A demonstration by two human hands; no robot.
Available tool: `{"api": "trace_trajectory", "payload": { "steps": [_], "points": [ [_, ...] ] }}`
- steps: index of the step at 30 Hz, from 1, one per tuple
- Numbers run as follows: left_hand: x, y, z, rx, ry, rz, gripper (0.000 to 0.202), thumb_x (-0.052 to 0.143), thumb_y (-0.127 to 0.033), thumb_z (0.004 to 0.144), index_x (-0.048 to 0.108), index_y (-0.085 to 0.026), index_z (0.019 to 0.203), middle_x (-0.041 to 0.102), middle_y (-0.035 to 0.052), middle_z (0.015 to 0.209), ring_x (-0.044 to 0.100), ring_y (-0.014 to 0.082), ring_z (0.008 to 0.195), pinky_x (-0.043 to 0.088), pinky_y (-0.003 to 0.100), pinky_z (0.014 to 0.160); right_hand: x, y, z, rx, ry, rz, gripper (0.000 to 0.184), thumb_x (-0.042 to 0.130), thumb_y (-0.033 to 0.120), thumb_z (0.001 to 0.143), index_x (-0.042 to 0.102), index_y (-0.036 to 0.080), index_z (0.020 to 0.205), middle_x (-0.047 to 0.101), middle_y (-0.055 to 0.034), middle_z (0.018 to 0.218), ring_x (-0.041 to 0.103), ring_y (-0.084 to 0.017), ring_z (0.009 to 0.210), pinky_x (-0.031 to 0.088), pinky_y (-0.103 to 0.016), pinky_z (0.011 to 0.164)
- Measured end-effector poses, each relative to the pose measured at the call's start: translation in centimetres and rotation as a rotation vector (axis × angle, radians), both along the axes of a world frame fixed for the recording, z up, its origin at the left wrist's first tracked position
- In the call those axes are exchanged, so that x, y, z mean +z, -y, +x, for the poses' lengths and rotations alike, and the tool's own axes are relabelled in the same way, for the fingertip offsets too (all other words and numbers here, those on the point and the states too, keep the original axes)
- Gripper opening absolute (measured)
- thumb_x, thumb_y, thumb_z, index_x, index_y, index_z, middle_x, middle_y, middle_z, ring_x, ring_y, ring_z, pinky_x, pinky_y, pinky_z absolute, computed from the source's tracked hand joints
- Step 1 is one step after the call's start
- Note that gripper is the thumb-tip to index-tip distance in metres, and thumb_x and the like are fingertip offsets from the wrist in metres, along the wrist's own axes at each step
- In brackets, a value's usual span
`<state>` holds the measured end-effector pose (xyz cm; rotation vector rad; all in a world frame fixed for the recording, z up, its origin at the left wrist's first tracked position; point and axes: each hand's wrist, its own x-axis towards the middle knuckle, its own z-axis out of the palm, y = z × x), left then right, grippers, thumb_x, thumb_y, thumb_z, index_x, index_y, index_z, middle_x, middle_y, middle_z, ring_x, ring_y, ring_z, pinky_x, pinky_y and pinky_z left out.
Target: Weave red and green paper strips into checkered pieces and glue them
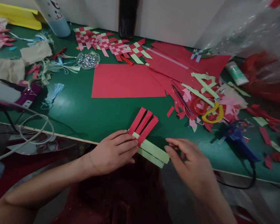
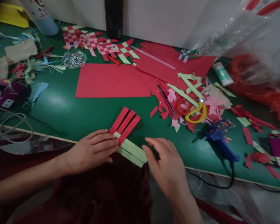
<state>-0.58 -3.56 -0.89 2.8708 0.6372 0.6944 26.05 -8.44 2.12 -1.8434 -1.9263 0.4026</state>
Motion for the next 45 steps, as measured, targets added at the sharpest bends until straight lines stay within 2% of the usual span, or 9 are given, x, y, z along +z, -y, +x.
{"api": "trace_trajectory", "payload": {
  "steps": [3,10,16,24,28,32,37,40,45],
  "points": [
    [0.5,-0.1,1.0,0.050,0.023,-0.049,0.021,0.055,-0.032,0.098,0.065,-0.015,0.106,0.072,0.0026,0.107,0.063,0.0191,0.102,0.052,0.035,0.090,-0.8,-0.6,-1.8,0.051,0.013,0.013,0.029,0.051,0.042,0.095,0.068,0.020,0.104,0.071,-0.0074,0.094,0.064,-0.022,0.090,0.050,-0.037,0.080],
    [0.5,-0.6,2.7,0.107,-0.001,-0.171,0.023,0.047,-0.019,0.099,0.062,-0.014,0.082,0.067,0.0042,0.086,0.061,0.0165,0.085,0.053,0.033,0.080,-0.7,-3.4,-3.8,-0.087,0.003,-0.103,0.039,0.049,0.053,0.093,0.070,0.021,0.096,0.073,-0.0058,0.082,0.063,-0.019,0.072,0.041,-0.030,0.062],
    [0.3,-0.7,2.9,0.110,0.010,-0.163,0.020,0.048,-0.016,0.097,0.059,-0.015,0.081,0.065,0.0037,0.083,0.058,0.0170,0.078,0.050,0.033,0.076,-0.4,-4.6,-4.9,-0.098,-0.096,-0.171,0.023,0.061,0.041,0.087,0.065,0.022,0.077,0.068,-0.0010,0.068,0.060,-0.016,0.062,0.038,-0.027,0.057],
    [0.9,-0.6,3.1,0.232,0.081,-0.281,0.005,0.052,-0.017,0.094,0.056,-0.014,0.092,0.064,0.0059,0.089,0.058,0.0198,0.083,0.053,0.035,0.075,-0.6,-1.1,-4.2,0.151,-0.326,0.118,0.005,0.062,0.018,0.087,0.064,0.023,0.086,0.068,-0.0033,0.086,0.064,-0.018,0.083,0.051,-0.032,0.074],
    [0.7,-0.6,2.9,0.207,0.067,-0.308,0.008,0.052,-0.017,0.095,0.057,-0.016,0.101,0.065,0.0055,0.095,0.059,0.0197,0.088,0.053,0.035,0.079,-0.9,-0.1,-3.8,0.271,-0.396,0.160,0.021,0.063,0.008,0.083,0.064,0.025,0.094,0.070,-0.0023,0.088,0.066,-0.018,0.085,0.054,-0.033,0.075],
    [0.4,-0.6,2.8,0.176,0.074,-0.318,0.011,0.049,-0.019,0.097,0.060,-0.016,0.097,0.064,0.0052,0.092,0.057,0.0192,0.085,0.051,0.034,0.076,-1.3,0.3,-2.8,0.385,-0.319,0.164,0.030,0.058,0.009,0.084,0.065,0.025,0.107,0.071,-0.0047,0.098,0.066,-0.020,0.091,0.055,-0.035,0.078],
    [0.4,-0.7,2.8,0.165,0.087,-0.299,0.020,0.043,-0.018,0.099,0.062,-0.017,0.092,0.063,0.0052,0.090,0.053,0.0172,0.080,0.049,0.031,0.074,-1.3,0.0,-1.7,0.155,-0.018,0.154,0.019,0.057,0.025,0.092,0.067,0.023,0.107,0.069,-0.0073,0.098,0.062,-0.023,0.093,0.052,-0.040,0.082],
    [0.3,-0.7,2.8,0.173,0.084,-0.297,0.021,0.045,-0.016,0.098,0.063,-0.017,0.088,0.063,0.0051,0.088,0.052,0.0175,0.080,0.049,0.031,0.074,-1.2,-0.4,-1.9,0.113,0.101,0.074,0.021,0.056,0.039,0.093,0.067,0.022,0.100,0.065,-0.0088,0.099,0.057,-0.026,0.097,0.049,-0.043,0.085],
    [-0.1,-0.5,2.7,0.171,0.077,-0.281,0.022,0.044,-0.015,0.098,0.064,-0.017,0.089,0.063,0.0055,0.090,0.053,0.0184,0.082,0.050,0.032,0.074,-1.0,-0.5,-2.6,0.105,0.112,-0.039,0.018,0.053,0.033,0.094,0.065,0.024,0.085,0.063,-0.0079,0.102,0.055,-0.026,0.099,0.047,-0.044,0.084]
  ]
}}
